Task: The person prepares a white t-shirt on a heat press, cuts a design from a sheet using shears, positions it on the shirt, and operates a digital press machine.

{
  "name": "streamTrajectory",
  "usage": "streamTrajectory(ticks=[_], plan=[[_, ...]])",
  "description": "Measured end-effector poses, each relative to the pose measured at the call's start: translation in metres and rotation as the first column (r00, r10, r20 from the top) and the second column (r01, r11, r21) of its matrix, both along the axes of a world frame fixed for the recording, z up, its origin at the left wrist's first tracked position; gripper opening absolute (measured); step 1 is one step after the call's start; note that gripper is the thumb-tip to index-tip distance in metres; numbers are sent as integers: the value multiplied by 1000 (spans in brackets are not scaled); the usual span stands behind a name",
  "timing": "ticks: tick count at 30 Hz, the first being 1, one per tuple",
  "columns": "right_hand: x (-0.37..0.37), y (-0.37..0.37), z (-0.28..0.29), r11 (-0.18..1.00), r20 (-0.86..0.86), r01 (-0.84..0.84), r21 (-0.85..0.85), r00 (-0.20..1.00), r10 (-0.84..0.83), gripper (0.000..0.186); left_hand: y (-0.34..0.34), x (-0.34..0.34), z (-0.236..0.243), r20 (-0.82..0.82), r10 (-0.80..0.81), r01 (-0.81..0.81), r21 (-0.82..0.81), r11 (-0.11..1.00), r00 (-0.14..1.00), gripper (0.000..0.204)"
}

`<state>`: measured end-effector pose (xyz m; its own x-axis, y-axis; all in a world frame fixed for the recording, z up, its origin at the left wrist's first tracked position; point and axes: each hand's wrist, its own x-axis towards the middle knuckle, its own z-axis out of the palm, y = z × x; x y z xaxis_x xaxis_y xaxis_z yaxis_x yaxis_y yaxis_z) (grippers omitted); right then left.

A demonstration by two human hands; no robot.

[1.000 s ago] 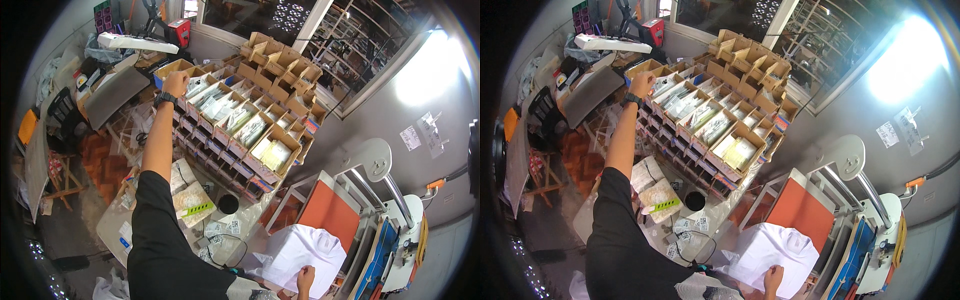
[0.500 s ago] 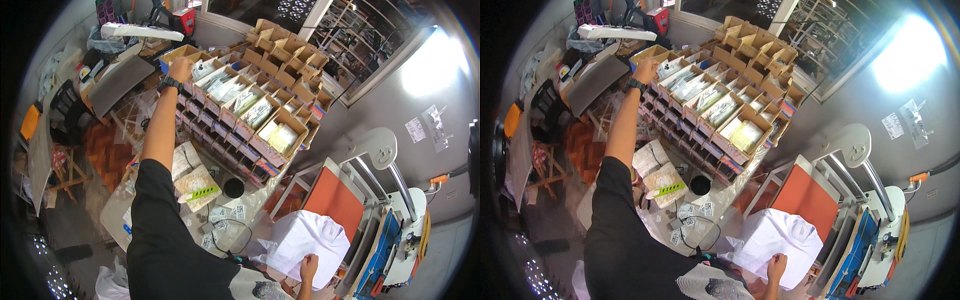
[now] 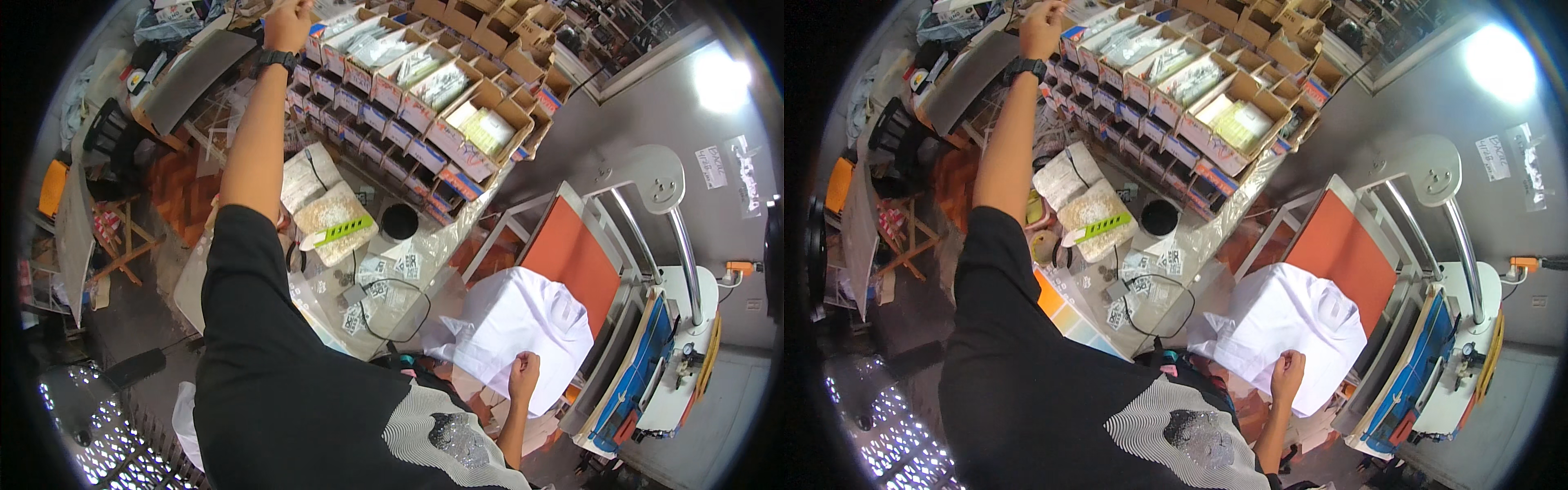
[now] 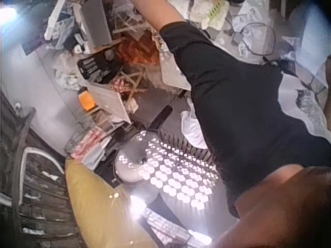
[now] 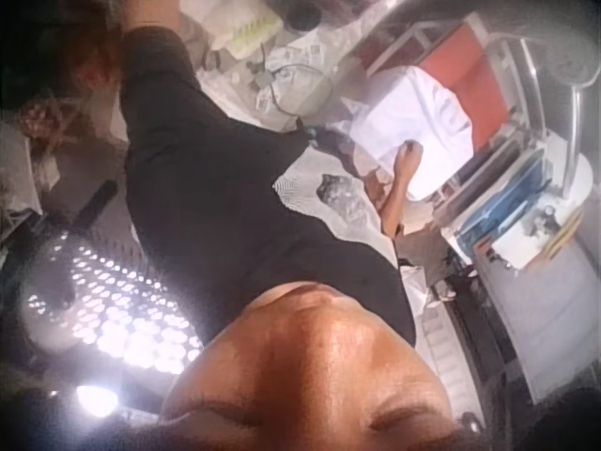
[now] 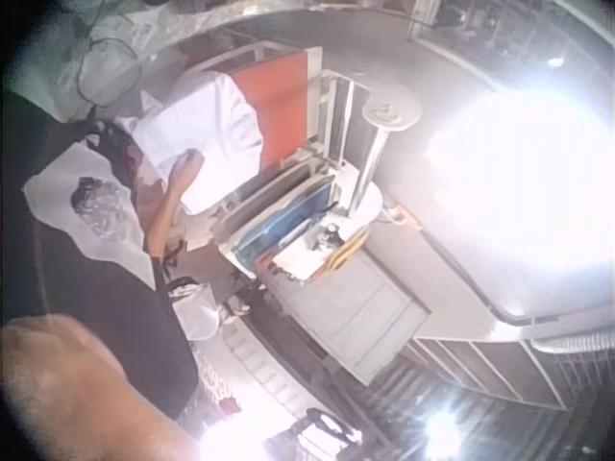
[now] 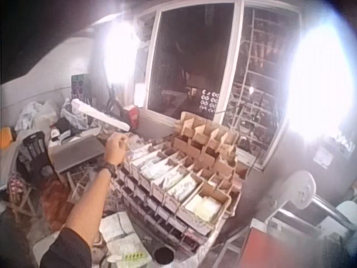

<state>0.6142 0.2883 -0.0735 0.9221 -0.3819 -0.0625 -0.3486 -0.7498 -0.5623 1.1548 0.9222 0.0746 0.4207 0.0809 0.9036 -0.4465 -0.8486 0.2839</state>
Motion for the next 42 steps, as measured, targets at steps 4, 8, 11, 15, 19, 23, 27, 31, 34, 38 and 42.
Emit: streamTrajectory(ticks=[4, 8, 11, 15, 19, 23, 27, 31, 34, 38, 42], plan=[[-10, 5, 4, 997, 63, 73, 37, 995, -75, 12, -104, -113, -7, -68, -191, 128, -525, 842, 979, 18], [1, 23, 11, 940, 92, 76, 332, 989, -112, 14, -255, -281, -76, 265, -741, 473, -877, 81, 617, 7], [3, 43, 34, 663, -111, 146, 734, 989, -96, 38, -367, -405, -107, -91, -954, 180, -973, 146, 285, 8], [-4, 56, 54, 164, -280, 255, 953, 949, 148, 66, -405, -484, -125, -143, -974, 238, -966, 99, -177, 17], [-31, 28, 39, 128, -207, 182, 975, 953, 220, 32, -409, -491, -122, -198, -980, 551, -819, 163, -4, 7], [-37, 5, 52, 197, -99, 55, 979, 971, 219, 16, -416, -504, -109, -288, -955, 605, -750, 266, 63, 19], [-41, -4, 57, 318, -22, 6, 948, 999, 46, 12, -450, -549, -92, -336, -928, 121, -926, 357, 164, 29], [-42, 13, 55, 519, 123, -194, 833, 978, 169, 13, -454, -590, -116, -272, -920, -40, -962, 272, 284, 45], [-36, 52, 60, 521, 170, -344, 781, 920, 352, 14, -419, -601, -112, -370, -780, 54, -888, 456, 505, 46], [5, 105, 81, 732, 324, -533, 423, 844, 427, 11, -328, -590, -110, -567, -556, -94, -746, 659, 607, 46], [66, 194, 107, 604, 351, -719, 343, 695, 628, 10, -200, -587, -195, -436, -32, -336, -737, 587, 899, 48]])
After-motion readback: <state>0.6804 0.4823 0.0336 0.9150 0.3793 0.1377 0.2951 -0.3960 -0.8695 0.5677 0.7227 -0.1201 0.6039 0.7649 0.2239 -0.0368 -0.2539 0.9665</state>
